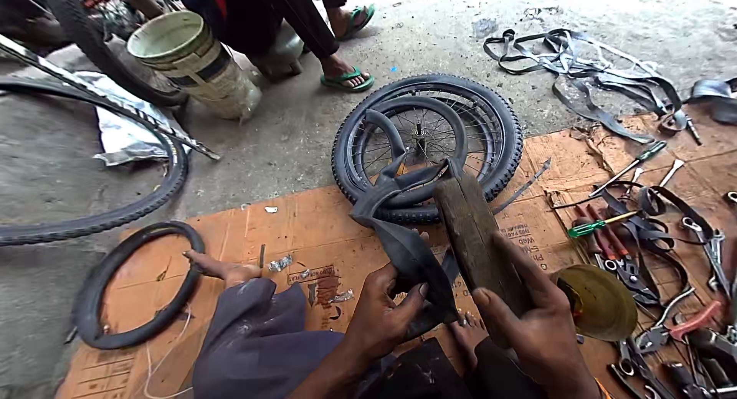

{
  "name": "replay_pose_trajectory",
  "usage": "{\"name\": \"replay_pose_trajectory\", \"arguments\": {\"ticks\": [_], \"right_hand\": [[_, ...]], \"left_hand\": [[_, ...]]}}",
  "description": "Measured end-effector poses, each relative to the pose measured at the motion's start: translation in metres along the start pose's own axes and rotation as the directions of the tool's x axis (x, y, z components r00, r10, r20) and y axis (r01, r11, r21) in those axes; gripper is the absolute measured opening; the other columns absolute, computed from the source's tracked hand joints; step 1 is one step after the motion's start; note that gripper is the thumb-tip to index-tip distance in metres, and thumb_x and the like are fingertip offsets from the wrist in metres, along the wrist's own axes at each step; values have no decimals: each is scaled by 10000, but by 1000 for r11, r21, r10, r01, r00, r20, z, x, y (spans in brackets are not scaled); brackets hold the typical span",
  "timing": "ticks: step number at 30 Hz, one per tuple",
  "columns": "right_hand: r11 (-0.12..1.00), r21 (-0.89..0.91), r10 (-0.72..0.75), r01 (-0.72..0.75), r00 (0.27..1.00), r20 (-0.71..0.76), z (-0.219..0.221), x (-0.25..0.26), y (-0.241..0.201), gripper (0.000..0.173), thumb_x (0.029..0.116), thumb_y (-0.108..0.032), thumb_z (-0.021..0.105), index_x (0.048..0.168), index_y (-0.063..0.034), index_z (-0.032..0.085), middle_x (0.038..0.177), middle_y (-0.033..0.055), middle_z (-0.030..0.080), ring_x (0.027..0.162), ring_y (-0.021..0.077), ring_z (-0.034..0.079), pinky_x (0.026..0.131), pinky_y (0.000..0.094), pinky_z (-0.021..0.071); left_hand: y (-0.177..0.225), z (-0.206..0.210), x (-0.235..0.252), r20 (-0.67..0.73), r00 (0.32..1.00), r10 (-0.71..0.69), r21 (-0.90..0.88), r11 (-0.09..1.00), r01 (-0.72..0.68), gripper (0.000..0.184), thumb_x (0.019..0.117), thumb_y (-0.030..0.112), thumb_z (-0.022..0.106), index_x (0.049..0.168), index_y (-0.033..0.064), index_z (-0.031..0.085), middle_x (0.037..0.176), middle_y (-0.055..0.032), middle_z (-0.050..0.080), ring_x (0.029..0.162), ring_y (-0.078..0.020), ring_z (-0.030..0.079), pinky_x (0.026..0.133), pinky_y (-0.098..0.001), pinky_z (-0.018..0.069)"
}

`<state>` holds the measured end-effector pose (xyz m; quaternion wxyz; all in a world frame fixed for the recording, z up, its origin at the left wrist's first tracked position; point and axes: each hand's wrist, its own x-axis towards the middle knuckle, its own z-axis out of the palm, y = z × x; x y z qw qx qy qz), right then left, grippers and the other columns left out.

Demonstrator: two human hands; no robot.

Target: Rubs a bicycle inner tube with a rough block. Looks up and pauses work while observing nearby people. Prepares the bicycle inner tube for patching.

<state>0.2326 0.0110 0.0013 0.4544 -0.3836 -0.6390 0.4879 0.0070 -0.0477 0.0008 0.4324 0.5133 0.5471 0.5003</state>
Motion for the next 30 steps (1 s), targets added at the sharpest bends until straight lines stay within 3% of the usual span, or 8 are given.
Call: {"name": "replay_pose_trajectory", "arguments": {"ticks": [5, 11, 14, 18, 20, 22, 25, 30], "right_hand": [[985, -78, -131, 151, 967, 218, -6, -15, -1, 638, 847, -447, 827, 1424, -260, 630, 1175, 74, 686, 1039, 141, 663, 891, 338, 589], [996, -37, -90, 86, 989, -113, 20, 26, -20, 674, 861, -347, 821, 1476, -221, 574, 1203, 25, 662, 984, 147, 686, 778, 360, 637], [990, 35, -137, 138, 990, -34, 16, 18, -23, 682, 892, -343, 791, 1508, -209, 530, 1306, 49, 650, 1073, 179, 688, 868, 388, 636], [985, -10, -168, 172, 973, 155, 11, -9, -5, 611, 865, -437, 813, 1407, -216, 639, 1187, 66, 698, 1039, 162, 684, 888, 378, 612], [995, -10, -100, 100, 994, 53, 18, 0, -3, 593, 868, -426, 806, 1399, -220, 643, 1143, 32, 708, 974, 148, 701, 823, 367, 630], [999, 31, -37, 39, 997, -70, 22, 22, -8, 647, 886, -362, 798, 1464, -176, 576, 1269, 30, 678, 1036, 152, 700, 851, 370, 634], [989, 147, 37, -16, 989, -146, 19, 36, -16, 704, 907, -271, 778, 1542, -180, 488, 1408, 47, 613, 1098, 193, 690, 873, 388, 634], [998, 25, -62, 59, 992, 114, 1, -12, 0, 655, 893, -437, 783, 1434, -111, 608, 1281, 87, 679, 1129, 188, 673, 969, 389, 595]], "left_hand": [[6, 7, 1, 35, 992, 121, 69, 990, -123, 192, 948, 73, 668, 1135, 32, 652, 1017, 2, 738, 935, -68, 718, 858, -299, 624], [5, 26, 3, 199, 960, 196, 131, 966, -224, 151, 1006, 77, 576, 1050, 48, 718, 969, -29, 733, 908, -99, 710, 843, -316, 620], [11, 17, 5, 150, 975, 164, 44, 984, -173, 151, 1003, 52, 584, 1092, 25, 702, 997, -51, 727, 925, -135, 712, 863, -344, 623], [13, 6, 4, 59, 990, 131, 61, 989, -135, 159, 978, 48, 607, 1114, 39, 688, 1005, -26, 739, 944, -102, 719, 871, -323, 622], [5, 14, 5, 101, 985, 143, 151, 976, -157, 146, 999, 68, 579, 1057, 42, 711, 975, -25, 729, 915, -97, 709, 845, -318, 619], [-1, 23, 6, 143, 979, 146, 171, 971, -169, 183, 1004, 75, 553, 1061, 55, 725, 990, -29, 728, 918, -111, 707, 840, -328, 621], [5, 27, 11, 166, 984, 59, -14, 998, -57, 184, 1014, 64, 577, 1151, 17, 690, 1037, -75, 725, 931, -171, 716, 853, -351, 628], [14, 19, 14, 123, 992, -40, -86, 995, 51, 188, 968, 1, 586, 1147, -8, 646, 979, -46, 737, 902, -114, 721, 839, -315, 621]]}}
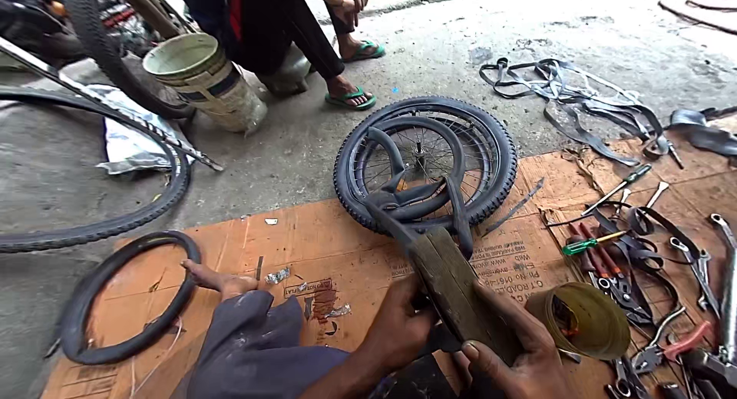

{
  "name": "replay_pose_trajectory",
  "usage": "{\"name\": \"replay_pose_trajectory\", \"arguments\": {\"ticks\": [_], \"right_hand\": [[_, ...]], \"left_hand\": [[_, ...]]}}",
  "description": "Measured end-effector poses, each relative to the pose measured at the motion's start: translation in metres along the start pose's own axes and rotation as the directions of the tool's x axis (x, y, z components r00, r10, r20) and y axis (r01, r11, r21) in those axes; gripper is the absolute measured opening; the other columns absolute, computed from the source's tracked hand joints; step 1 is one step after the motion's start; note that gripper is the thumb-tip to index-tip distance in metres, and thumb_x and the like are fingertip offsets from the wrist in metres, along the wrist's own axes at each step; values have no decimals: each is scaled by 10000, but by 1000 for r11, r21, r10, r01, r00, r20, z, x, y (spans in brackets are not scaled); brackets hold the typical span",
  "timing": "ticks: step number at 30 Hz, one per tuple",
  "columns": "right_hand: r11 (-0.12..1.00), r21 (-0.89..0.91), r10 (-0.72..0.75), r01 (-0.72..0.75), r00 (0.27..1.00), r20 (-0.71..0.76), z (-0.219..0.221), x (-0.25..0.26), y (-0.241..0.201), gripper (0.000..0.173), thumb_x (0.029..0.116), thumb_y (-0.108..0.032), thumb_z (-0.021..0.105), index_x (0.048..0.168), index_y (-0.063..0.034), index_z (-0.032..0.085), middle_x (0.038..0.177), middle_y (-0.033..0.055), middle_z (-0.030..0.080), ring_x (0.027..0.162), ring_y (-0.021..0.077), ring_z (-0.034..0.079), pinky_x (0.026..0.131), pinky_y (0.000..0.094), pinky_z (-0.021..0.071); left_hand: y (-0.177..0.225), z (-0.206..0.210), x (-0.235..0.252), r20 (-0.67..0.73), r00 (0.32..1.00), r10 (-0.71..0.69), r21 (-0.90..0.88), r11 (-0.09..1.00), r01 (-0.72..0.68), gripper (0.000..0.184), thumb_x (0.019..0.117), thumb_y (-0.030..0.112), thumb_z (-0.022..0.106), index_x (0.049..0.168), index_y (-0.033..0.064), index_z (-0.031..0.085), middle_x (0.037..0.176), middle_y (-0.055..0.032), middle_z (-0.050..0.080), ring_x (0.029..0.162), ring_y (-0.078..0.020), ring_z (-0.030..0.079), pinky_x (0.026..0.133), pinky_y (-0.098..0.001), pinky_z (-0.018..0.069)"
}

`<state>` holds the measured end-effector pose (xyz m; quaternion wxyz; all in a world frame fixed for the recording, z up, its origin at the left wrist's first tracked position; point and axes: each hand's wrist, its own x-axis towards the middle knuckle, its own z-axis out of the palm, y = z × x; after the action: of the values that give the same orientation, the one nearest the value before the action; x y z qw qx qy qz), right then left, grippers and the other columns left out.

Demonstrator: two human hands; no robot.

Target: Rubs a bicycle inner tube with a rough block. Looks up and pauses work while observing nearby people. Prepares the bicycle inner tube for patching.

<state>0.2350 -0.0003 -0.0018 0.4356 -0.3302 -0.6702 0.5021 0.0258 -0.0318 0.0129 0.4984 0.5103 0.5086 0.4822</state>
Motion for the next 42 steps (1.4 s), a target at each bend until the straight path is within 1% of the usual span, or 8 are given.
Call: {"name": "replay_pose_trajectory", "arguments": {"ticks": [6, 11, 18, 27, 31, 35, 38, 42], "right_hand": [[979, 99, 197, -176, 943, -270, -5, 42, -3, 660, 918, -367, 753, 1518, -217, 520, 1347, 32, 653, 1019, 182, 711, 805, 395, 642], [997, 0, 77, -78, 995, -60, -9, 3, -8, 620, 940, -459, 716, 1442, -114, 598, 1308, 75, 679, 1134, 179, 682, 957, 396, 603], [983, 118, 172, -142, 939, -299, -1, 35, -7, 523, 970, -264, 697, 1472, -176, 579, 1322, 24, 674, 1028, 165, 712, 832, 373, 639], [989, 136, 71, -65, 997, -42, 1, -6, 15, 455, 1041, -340, 596, 1414, -81, 626, 1246, 106, 690, 1105, 189, 676, 967, 379, 584], [956, 246, 221, -162, 946, -237, 6, 15, 13, 415, 1069, -269, 539, 1469, -175, 592, 1241, 74, 707, 970, 195, 721, 832, 346, 628], [932, 334, 254, -143, 913, -319, -1, 25, 0, 489, 1056, -290, 557, 1536, -219, 501, 1267, 97, 676, 941, 215, 722, 788, 361, 636], [955, 272, 180, -120, 962, -207, -17, 15, -18, 783, 951, -595, 618, 1559, -144, 419, 1359, 23, 635, 1040, 113, 695, 844, 296, 620], [998, 33, -47, 50, 995, -85, -42, 2, -50, 927, 880, -626, 705, 1601, -189, 321, 1550, -102, 456, 1324, 17, 515, 1087, 273, 491]], "left_hand": [[-23, 26, 0, 165, 984, 64, 260, 960, -106, 186, 994, 94, 548, 1053, 42, 717, 963, -32, 734, 905, -107, 714, 833, -334, 621], [-6, 9, 7, 57, 998, -23, 279, 960, 6, 182, 981, 118, 578, 1101, 59, 702, 981, -10, 730, 921, -80, 703, 847, -321, 608], [-25, 22, 6, 206, 936, 287, 631, 692, -351, 189, 986, 154, 558, 971, 113, 742, 948, -28, 732, 930, -132, 702, 823, -337, 598], [-25, 0, 0, 55, 991, 122, 474, 870, -133, 163, 965, 134, 594, 1010, 33, 714, 934, -50, 728, 895, -106, 707, 827, -334, 607], [-28, 8, -2, 151, 973, 176, 471, 852, -227, 166, 960, 102, 567, 1004, 54, 720, 944, -45, 732, 909, -103, 708, 833, -310, 602], [-8, 7, 3, 69, 989, 127, 128, 983, -135, 247, 966, 81, 622, 1186, -31, 629, 1040, -67, 730, 922, -133, 726, 812, -324, 638], [7, -2, 4, 23, 996, 91, -15, 996, -91, 412, 949, 65, 654, 1314, -79, 529, 1108, -100, 724, 966, -170, 729, 835, -351, 635], [16, -8, 4, -37, 996, 78, -26, 996, -79, 432, 937, 60, 654, 1321, -91, 525, 1101, -91, 730, 959, -153, 732, 829, -336, 635]]}}
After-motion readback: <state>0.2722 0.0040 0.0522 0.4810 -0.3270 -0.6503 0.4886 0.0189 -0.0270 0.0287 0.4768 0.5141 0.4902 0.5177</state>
